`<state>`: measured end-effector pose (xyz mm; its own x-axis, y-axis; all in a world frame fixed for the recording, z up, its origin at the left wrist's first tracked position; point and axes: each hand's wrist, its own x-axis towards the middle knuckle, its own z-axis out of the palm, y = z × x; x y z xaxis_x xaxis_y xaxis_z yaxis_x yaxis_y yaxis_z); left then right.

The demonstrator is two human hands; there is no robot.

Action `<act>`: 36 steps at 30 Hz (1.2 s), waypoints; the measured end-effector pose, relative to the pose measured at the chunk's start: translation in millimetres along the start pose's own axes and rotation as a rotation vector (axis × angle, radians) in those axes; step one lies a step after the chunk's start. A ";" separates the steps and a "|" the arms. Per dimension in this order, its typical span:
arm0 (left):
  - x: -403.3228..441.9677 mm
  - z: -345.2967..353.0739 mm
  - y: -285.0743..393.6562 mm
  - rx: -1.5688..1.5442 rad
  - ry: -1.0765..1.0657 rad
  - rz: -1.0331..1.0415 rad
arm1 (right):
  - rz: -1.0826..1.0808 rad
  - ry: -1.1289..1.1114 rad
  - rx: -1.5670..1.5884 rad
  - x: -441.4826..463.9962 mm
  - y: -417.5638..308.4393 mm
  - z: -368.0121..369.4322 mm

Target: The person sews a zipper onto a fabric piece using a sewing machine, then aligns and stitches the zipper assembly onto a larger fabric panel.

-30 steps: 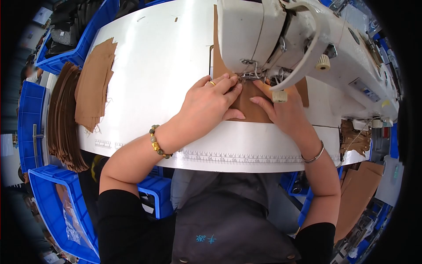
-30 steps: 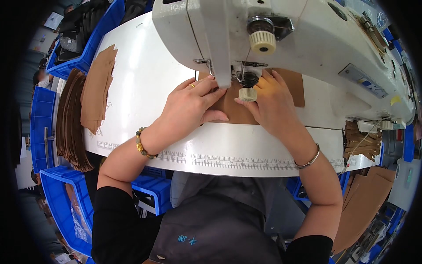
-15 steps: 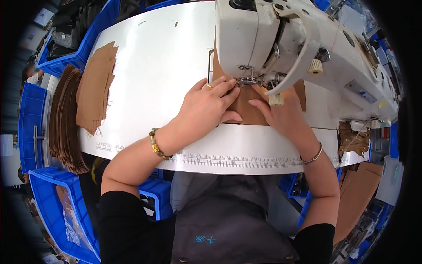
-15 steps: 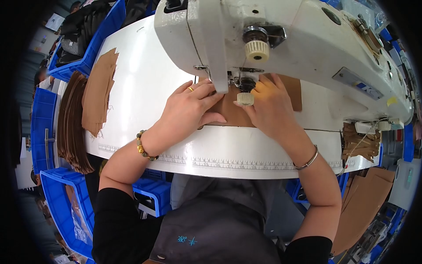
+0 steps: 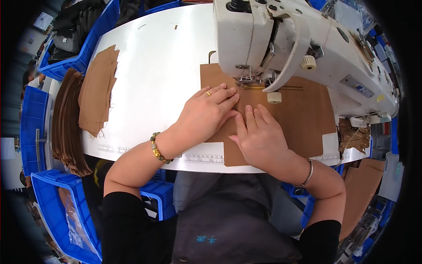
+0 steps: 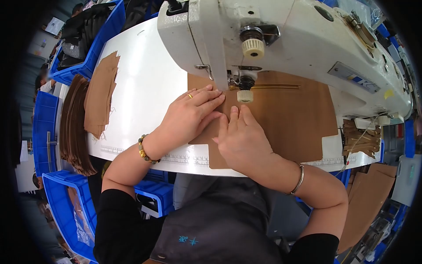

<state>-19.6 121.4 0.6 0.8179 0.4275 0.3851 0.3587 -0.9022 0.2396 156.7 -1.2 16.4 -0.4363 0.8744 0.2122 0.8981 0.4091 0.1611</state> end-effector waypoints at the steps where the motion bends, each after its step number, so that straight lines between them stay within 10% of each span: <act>1: 0.1 -1.1 1.0 0.006 -0.002 -0.001 | -0.011 0.021 0.053 -1.8 2.5 1.6; 36: 5.5 -8.4 5.1 0.112 -0.111 -0.010 | 0.150 0.188 0.312 4.0 56.3 27.4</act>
<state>-17.0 119.6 11.4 0.8563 0.4333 0.2811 0.4101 -0.9012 0.1399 207.0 32.5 -0.1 -0.2748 0.8793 0.3890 0.9134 0.3651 -0.1800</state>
